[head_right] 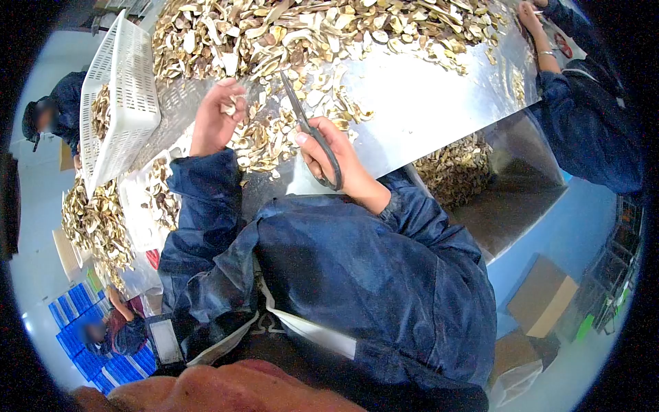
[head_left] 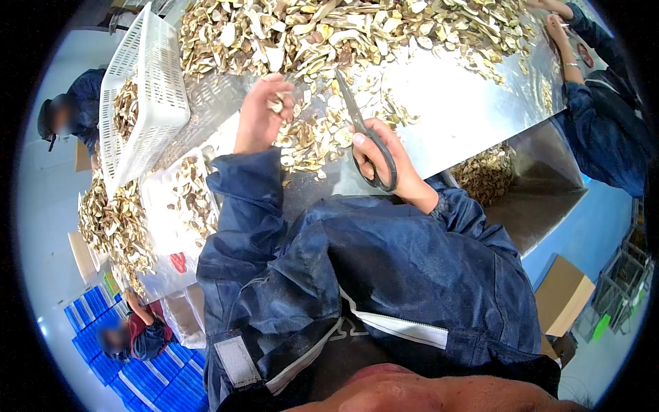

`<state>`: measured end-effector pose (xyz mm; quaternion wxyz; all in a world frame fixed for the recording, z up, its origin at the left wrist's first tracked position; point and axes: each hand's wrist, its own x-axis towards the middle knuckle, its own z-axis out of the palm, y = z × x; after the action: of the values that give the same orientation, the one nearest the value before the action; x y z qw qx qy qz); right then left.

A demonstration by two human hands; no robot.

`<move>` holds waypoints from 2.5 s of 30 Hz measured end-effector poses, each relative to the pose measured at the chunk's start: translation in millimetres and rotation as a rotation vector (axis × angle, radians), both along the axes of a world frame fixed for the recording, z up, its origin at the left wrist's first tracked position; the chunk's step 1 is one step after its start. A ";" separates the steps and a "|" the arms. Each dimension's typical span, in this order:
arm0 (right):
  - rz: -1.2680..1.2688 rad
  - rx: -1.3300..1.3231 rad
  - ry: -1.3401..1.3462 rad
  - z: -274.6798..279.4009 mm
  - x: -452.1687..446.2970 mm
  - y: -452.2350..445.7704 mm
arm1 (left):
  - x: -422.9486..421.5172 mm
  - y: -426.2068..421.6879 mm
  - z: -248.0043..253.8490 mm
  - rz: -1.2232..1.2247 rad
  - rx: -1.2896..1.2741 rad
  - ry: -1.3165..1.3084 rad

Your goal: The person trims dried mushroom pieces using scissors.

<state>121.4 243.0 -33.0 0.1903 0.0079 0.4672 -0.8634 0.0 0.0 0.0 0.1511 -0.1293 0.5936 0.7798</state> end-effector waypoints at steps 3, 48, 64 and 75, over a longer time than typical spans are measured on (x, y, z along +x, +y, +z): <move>0.007 0.031 0.022 2.1 1.7 3.0 | -14.8 7.6 3.4 0.219 -0.106 0.158; 0.073 0.003 0.049 4.8 1.6 2.4 | 10.8 -43.4 -9.8 0.188 0.127 0.056; 0.216 0.563 0.247 38.0 7.1 -15.3 | 71.0 22.8 16.5 0.496 0.239 0.050; 0.158 0.599 0.309 25.4 1.1 -32.4 | 96.4 51.3 12.3 0.539 0.338 0.133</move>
<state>122.5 210.6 -7.7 0.1726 -0.1037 0.7224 -0.6615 96.4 51.3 12.3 -0.0808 -0.2039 0.4086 0.8860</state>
